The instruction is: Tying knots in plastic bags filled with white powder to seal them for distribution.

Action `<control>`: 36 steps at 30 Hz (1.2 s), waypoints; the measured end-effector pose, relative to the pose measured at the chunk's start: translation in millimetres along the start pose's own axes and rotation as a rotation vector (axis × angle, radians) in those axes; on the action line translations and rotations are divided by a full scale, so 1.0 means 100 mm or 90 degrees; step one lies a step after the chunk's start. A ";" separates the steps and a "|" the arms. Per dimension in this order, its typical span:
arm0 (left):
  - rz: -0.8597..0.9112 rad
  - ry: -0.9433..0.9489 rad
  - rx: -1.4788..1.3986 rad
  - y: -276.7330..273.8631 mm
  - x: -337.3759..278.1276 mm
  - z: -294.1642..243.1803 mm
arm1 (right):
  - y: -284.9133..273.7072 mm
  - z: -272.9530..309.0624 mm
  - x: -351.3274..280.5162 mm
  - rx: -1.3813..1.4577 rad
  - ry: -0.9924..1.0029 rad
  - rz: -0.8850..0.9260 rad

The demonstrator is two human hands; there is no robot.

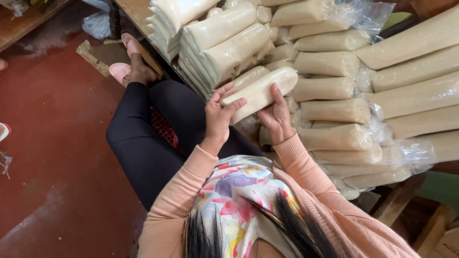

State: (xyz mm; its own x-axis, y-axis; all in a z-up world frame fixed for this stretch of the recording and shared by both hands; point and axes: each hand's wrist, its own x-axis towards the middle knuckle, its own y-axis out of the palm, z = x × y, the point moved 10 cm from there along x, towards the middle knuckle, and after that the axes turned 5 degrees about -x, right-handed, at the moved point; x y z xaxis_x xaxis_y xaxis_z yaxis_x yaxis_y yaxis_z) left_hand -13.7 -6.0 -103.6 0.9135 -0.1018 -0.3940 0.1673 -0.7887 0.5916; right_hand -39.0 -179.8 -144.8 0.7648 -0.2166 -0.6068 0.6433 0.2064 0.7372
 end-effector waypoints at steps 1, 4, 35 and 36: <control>-0.002 0.001 -0.001 0.03 -0.05 -0.02 | 0.14 -0.04 -0.08 -0.002 0.002 0.000; 0.061 0.108 0.201 0.14 -0.11 -0.15 | 0.21 -0.16 -0.19 0.042 0.015 -0.102; 0.202 -0.001 0.030 0.62 0.19 -0.64 | 0.90 1.04 -0.05 -0.382 -0.286 0.067; 0.255 0.015 0.039 0.81 0.18 -0.77 | 1.13 1.18 -0.16 -0.480 -0.353 0.065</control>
State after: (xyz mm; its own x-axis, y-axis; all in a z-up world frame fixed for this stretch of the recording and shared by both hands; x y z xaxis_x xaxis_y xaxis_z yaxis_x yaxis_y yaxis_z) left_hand 44.9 -25.2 -9.0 0.9102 -0.3951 -0.1247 -0.2254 -0.7247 0.6511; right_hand 16.9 -265.8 -16.9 0.8180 -0.5467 -0.1789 0.5751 0.7705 0.2749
